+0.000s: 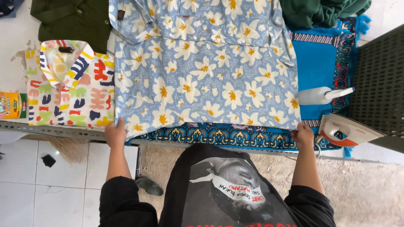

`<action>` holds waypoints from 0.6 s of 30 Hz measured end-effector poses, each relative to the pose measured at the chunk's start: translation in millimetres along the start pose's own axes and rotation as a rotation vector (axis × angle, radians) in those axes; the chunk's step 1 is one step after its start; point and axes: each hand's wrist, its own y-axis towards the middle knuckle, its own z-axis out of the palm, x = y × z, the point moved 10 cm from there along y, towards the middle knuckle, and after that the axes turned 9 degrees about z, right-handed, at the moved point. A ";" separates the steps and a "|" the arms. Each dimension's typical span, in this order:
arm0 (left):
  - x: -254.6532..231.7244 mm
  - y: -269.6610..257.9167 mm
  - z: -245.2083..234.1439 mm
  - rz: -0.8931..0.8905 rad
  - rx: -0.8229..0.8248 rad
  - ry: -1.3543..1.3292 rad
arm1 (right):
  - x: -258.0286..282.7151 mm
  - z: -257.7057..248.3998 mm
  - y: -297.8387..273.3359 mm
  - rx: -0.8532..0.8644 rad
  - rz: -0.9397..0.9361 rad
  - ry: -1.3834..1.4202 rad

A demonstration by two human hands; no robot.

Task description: The person buttons a floral shirt, lays it flat on a patterned mat, and smooths it with their hands. They spray the shirt with water from a spray bottle and then iron it with an electric iron, moving the iron across the body and sleeves. The person adjusts the shirt several times during the process.

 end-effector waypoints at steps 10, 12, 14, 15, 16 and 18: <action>60.5 -25.0 39.1 -0.074 -0.108 -0.353 | -41.8 -44.4 -29.0 -0.217 -0.022 -0.098; 37.1 -39.9 21.5 -0.099 -0.088 -0.452 | -38.8 -51.4 -31.8 -0.241 -0.051 -0.107; -17.9 -71.9 9.3 -0.177 0.219 -0.613 | -37.8 -58.5 -36.9 -0.263 -0.042 -0.095; -19.4 -78.2 0.6 -0.180 0.219 -0.611 | -41.1 -59.2 -34.4 -0.262 -0.040 -0.098; -28.4 -91.3 11.0 -0.181 0.440 -0.610 | -45.1 -58.5 -30.9 -0.247 -0.026 -0.100; -37.6 -110.9 15.2 -0.185 0.660 -0.605 | -49.9 -58.5 -26.9 -0.230 -0.010 -0.107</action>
